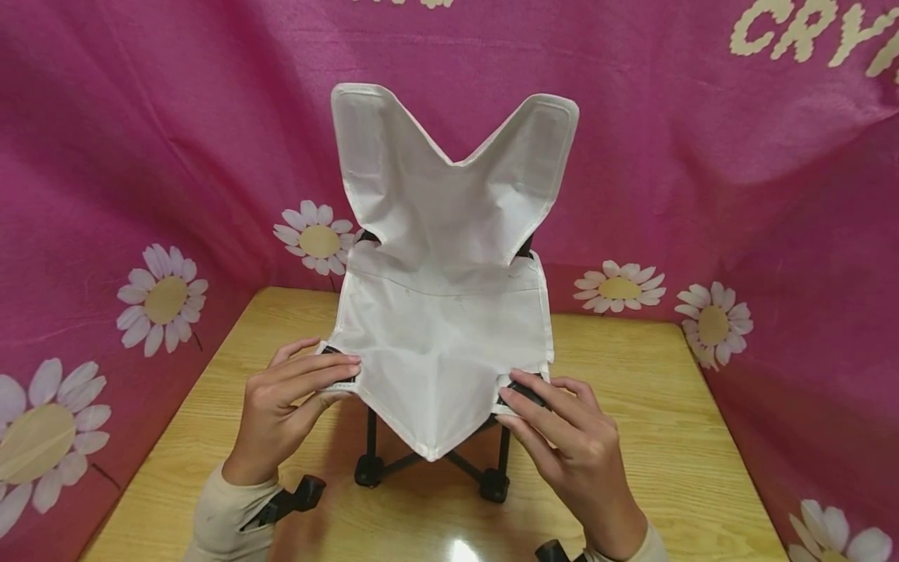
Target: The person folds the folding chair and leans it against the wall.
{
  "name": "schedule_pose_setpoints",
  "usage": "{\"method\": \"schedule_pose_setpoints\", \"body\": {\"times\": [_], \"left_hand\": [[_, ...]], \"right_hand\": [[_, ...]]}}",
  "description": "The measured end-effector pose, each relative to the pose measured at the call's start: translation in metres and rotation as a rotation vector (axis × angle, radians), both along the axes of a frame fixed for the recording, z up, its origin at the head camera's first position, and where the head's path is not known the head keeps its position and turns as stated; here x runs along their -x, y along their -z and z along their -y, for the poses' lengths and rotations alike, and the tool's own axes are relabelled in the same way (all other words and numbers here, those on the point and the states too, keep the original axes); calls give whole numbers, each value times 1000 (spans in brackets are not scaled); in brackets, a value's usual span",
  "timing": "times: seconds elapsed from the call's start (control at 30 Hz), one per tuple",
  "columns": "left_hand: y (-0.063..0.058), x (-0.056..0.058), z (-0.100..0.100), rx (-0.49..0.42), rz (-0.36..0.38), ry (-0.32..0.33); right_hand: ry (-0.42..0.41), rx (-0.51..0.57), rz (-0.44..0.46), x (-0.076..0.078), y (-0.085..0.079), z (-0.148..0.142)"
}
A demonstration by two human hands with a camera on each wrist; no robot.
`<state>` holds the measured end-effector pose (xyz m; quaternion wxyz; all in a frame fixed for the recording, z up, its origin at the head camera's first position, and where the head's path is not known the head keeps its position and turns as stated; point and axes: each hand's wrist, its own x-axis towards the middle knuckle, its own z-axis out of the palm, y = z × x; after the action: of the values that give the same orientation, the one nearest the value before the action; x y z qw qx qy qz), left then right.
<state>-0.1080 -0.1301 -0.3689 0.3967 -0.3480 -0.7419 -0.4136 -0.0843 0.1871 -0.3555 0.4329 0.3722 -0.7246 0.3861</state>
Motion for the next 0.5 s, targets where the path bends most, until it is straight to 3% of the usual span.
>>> {"method": "schedule_pose_setpoints", "body": {"times": [0.5], "left_hand": [[-5,1,-6,-11,-28,32]], "right_hand": [[-4,3,-35,1,-5,3]]}}
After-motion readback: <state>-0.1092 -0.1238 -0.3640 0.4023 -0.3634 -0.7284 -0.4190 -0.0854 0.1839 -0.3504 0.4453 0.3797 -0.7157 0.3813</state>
